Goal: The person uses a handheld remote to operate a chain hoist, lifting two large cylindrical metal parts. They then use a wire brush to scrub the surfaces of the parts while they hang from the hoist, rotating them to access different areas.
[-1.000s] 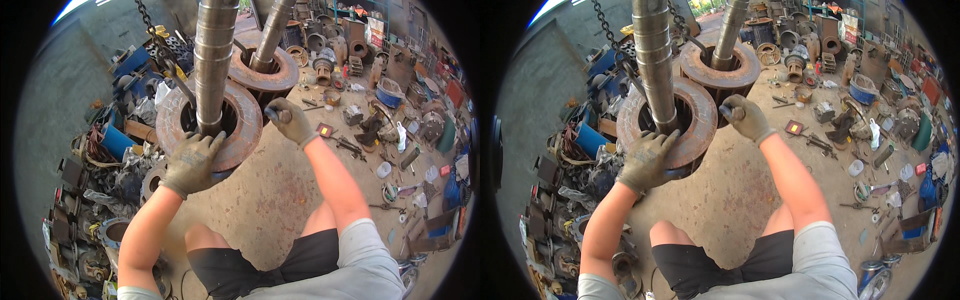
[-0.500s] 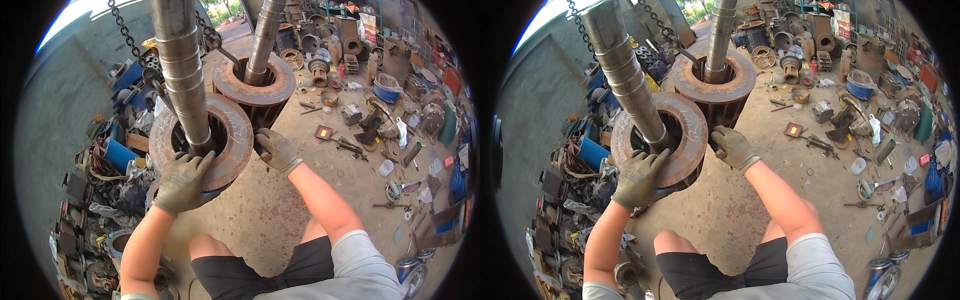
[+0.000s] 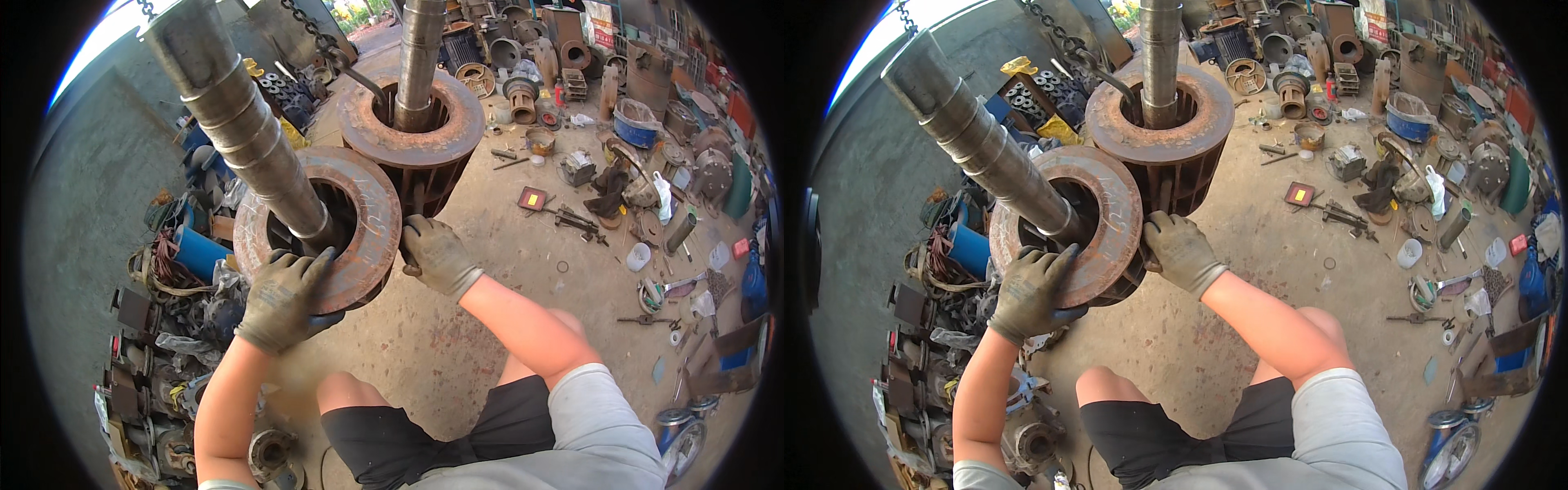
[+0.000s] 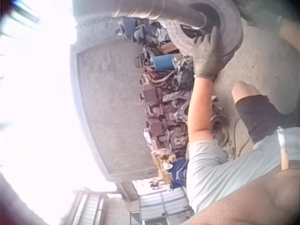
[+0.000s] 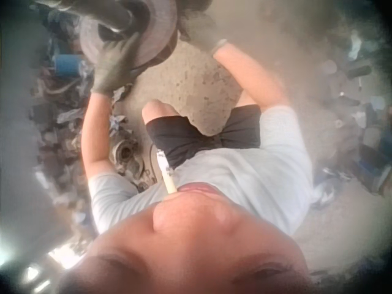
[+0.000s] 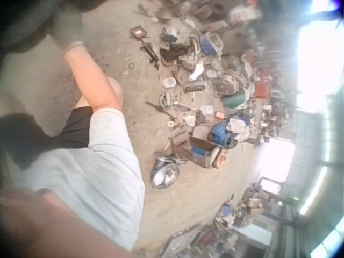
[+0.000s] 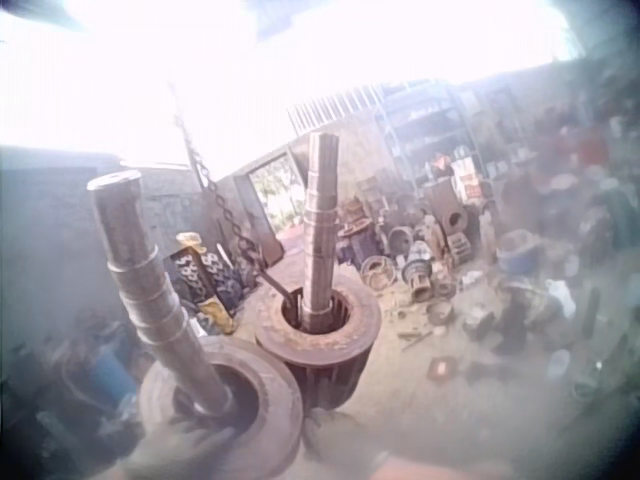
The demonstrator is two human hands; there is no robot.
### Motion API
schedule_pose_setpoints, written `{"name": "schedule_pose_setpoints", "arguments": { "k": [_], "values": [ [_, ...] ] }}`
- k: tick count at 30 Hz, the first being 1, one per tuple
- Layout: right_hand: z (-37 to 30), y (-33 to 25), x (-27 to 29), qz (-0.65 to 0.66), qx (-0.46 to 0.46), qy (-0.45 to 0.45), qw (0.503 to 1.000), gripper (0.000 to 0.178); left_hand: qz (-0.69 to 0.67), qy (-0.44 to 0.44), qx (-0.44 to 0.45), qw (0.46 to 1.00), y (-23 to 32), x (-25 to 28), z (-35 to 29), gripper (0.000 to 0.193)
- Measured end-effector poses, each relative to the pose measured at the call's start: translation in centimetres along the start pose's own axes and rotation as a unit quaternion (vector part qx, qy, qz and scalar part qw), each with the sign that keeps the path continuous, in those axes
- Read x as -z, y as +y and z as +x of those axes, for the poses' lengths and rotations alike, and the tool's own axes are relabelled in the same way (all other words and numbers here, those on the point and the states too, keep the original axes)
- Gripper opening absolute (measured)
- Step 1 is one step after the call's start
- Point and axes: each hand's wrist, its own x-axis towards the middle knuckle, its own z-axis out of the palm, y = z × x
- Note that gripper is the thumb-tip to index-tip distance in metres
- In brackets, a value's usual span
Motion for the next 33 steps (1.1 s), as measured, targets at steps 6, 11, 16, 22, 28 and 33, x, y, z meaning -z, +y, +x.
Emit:
{"name": "schedule_pose_setpoints", "arguments": {
  "k": [6,11,16,22,28,33],
  "values": [
    [-0.9,-0.2,0.0,0.057,0.045,0.105,0.992,0.048,0.004,-0.001,-0.014,1.000,-0.7,-0.2,-0.4,0.104],
    [-1.3,0.8,-0.6,0.095,0.062,0.114,0.987,0.035,0.002,0.024,-0.034,0.999,-1.1,-0.4,-0.8,0.105],
    [-0.6,0.6,-1.0,0.205,0.019,0.128,0.970,0.027,0.002,-0.001,-0.016,1.000,-1.6,-0.5,-1.3,0.103],
    [-0.3,0.7,-1.8,0.227,0.016,0.194,0.954,0.022,-0.008,0.004,-0.014,1.000,-1.9,-0.8,-1.4,0.103],
    [0.4,1.1,-3.5,0.200,0.079,0.269,0.939,0.022,-0.004,-0.001,-0.013,1.000,-1.8,-0.9,-1.5,0.104],
    [1.1,1.5,-3.1,0.377,-0.013,0.313,0.872,0.011,-0.001,0.014,-0.026,1.000,-1.7,-0.8,-1.3,0.104]
  ]
}}
